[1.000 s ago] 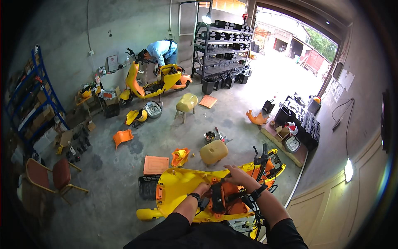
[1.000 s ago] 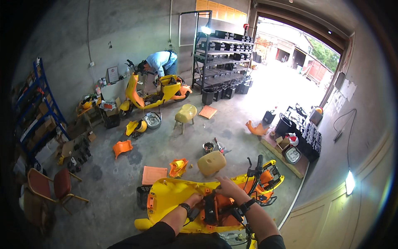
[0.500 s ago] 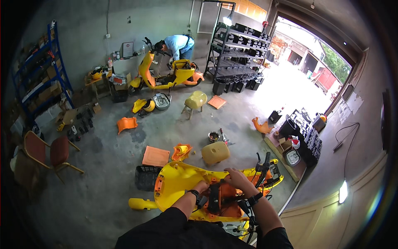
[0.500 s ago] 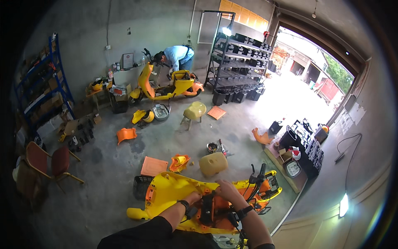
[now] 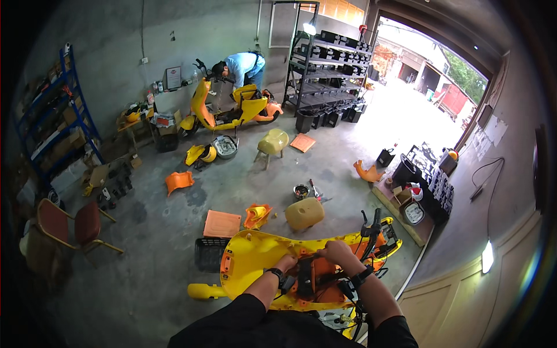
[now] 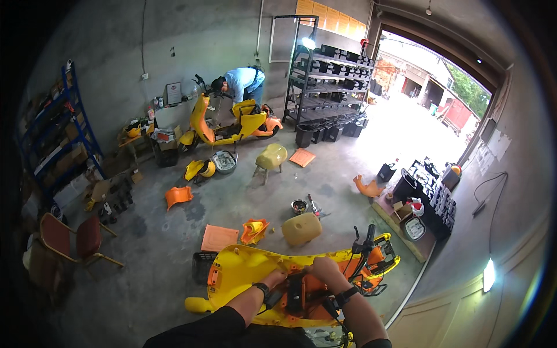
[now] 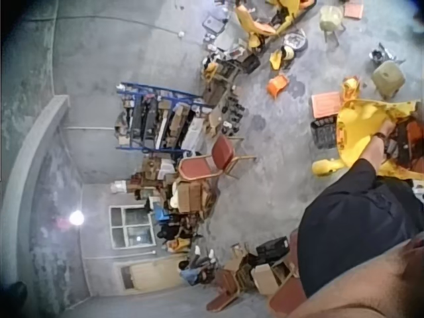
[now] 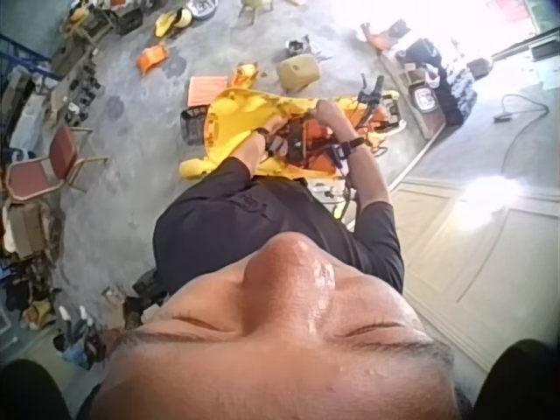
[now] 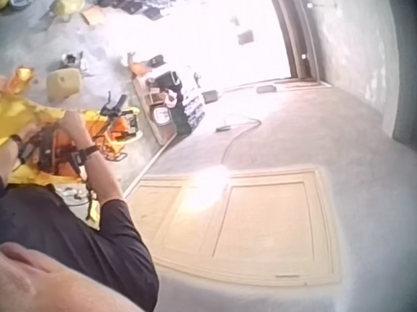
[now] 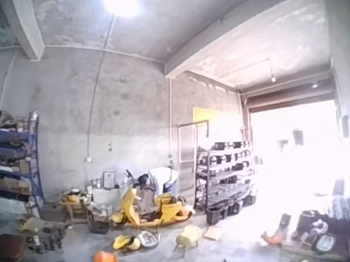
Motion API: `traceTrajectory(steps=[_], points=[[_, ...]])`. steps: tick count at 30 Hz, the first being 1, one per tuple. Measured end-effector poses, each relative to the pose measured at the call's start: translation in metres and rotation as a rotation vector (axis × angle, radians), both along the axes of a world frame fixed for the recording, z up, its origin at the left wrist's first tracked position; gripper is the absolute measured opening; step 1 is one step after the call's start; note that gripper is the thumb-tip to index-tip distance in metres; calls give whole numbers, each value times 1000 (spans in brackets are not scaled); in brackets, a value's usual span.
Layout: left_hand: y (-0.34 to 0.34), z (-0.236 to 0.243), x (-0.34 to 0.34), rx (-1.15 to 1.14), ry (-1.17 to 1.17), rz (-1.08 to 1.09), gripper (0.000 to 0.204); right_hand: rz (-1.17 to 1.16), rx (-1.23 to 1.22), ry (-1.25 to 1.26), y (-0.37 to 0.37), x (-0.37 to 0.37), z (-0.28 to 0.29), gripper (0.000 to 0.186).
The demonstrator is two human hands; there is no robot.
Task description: Repairing or assembling components on a yellow scooter.
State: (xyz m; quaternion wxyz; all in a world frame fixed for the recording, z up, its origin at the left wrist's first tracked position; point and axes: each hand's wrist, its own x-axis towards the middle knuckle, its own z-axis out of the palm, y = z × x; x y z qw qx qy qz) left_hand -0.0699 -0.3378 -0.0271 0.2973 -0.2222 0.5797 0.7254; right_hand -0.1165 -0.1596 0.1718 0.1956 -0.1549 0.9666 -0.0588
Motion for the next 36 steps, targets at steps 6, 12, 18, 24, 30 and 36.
traceTrajectory(steps=[6, 12, 18, 24, 30, 36], points=[[2, -5, -3, -142, 147, -40, 23, -1, 24, -6, 6, 1, -4, 51], [-2, -17, -27, -137, 268, -116, 19, 54, 119, -65, 1, -5, 7, 55], [-25, 53, -20, -485, 540, -307, 32, 305, 281, -182, -14, -7, 9, 54], [-85, 156, 85, -333, 586, -98, 39, 493, 347, -98, -22, -13, 15, 45], [-150, 164, 221, -364, 419, 629, 29, 547, 354, -90, -22, -13, 16, 43], [-177, 140, 271, -410, 145, 1068, 42, 467, 329, -126, -23, -5, 18, 38]])
